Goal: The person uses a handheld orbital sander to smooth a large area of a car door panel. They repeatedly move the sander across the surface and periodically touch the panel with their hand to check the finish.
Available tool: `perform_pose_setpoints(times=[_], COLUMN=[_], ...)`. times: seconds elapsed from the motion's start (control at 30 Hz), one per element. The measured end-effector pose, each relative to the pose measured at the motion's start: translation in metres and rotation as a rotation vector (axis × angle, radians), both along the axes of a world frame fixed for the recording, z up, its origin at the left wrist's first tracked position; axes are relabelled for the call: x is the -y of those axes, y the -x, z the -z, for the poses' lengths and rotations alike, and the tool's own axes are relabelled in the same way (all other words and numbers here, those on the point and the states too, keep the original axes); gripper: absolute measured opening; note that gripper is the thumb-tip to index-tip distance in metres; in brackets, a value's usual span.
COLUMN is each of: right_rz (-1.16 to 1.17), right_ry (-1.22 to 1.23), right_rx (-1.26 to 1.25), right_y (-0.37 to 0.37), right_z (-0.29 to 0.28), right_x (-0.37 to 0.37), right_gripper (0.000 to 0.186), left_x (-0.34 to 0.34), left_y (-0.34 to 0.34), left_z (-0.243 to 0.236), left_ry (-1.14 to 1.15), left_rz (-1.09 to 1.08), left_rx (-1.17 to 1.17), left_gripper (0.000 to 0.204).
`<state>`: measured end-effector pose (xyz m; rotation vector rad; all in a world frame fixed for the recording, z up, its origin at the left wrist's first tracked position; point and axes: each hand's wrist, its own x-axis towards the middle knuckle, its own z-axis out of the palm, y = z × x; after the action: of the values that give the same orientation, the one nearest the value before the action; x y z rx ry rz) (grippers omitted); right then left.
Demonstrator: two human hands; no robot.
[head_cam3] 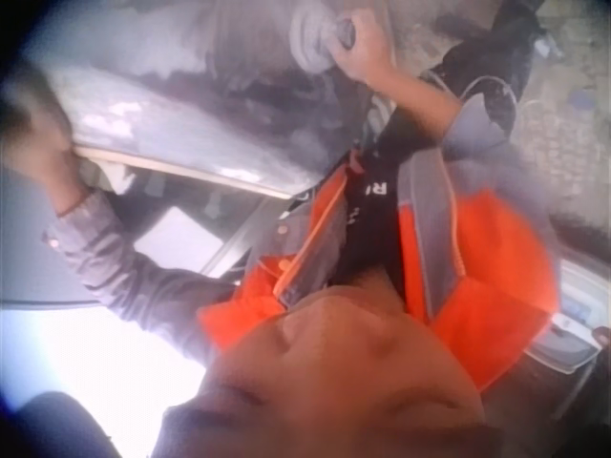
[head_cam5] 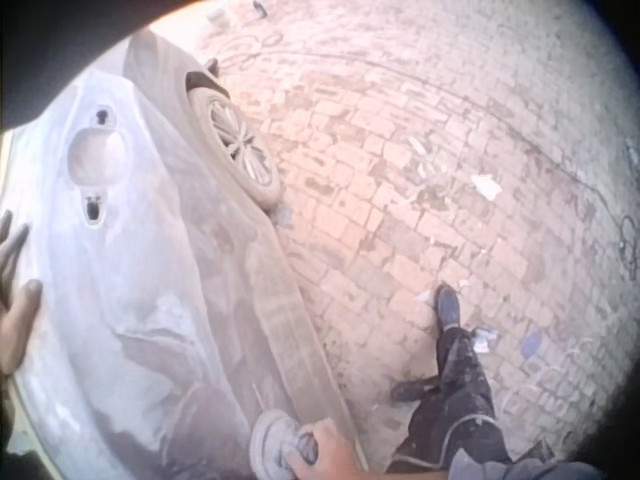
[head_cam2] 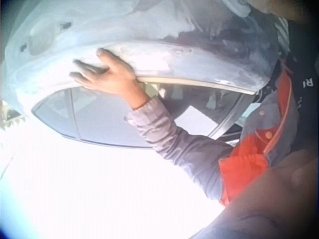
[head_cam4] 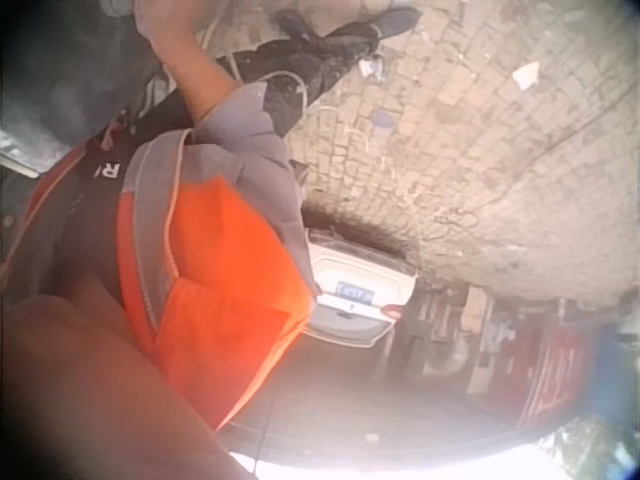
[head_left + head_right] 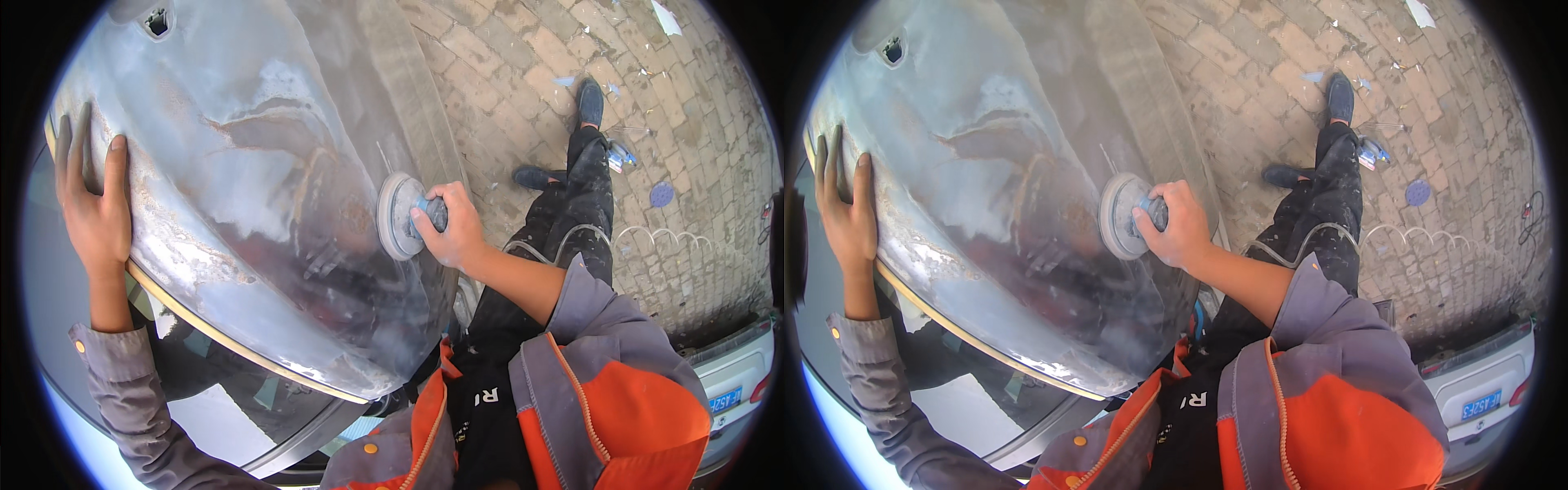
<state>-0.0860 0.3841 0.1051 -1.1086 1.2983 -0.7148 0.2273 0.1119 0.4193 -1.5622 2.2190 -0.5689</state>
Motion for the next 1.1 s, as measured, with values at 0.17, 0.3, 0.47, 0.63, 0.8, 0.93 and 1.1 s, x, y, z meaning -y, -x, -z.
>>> perform_pose_setpoints(times=[0.17,0.3,0.47,0.63,0.8,0.93,1.1], right_rz=[-0.064,0.018,0.031,-0.033,-0.050,-0.020,-0.003], right_ry=[0.017,-0.057,-0.166,-0.053,0.103,0.008,-0.069], right_rx=[0.070,-0.027,-0.054,-0.019,0.055,-0.009,-0.048], right_y=[0.007,0.001,0.001,0.007,0.003,-0.003,-0.010], right_z=[-0.018,0.011,0.024,-0.009,-0.030,-0.014,0.000], right_x=[-0.025,-0.012,-0.017,-0.023,-0.006,0.015,0.036], right_gripper=[0.040,0.039,0.038,0.039,0.041,0.039,0.039], left_x=[0.001,0.002,0.003,0.003,0.002,0.002,0.000], left_y=[0.001,0.002,0.006,0.007,0.007,0.010,0.014], left_z=[-0.001,-0.002,-0.002,-0.001,-0.001,-0.001,-0.001], left_ry=[-0.034,-0.039,-0.039,-0.046,-0.032,-0.036,-0.038], left_rz=[-0.008,-0.010,-0.006,-0.012,-0.019,-0.004,-0.030], left_rx=[-0.056,-0.031,-0.046,-0.063,-0.035,-0.039,-0.048], left_gripper=[0.059,0.059,0.059,0.058,0.058,0.058,0.058])
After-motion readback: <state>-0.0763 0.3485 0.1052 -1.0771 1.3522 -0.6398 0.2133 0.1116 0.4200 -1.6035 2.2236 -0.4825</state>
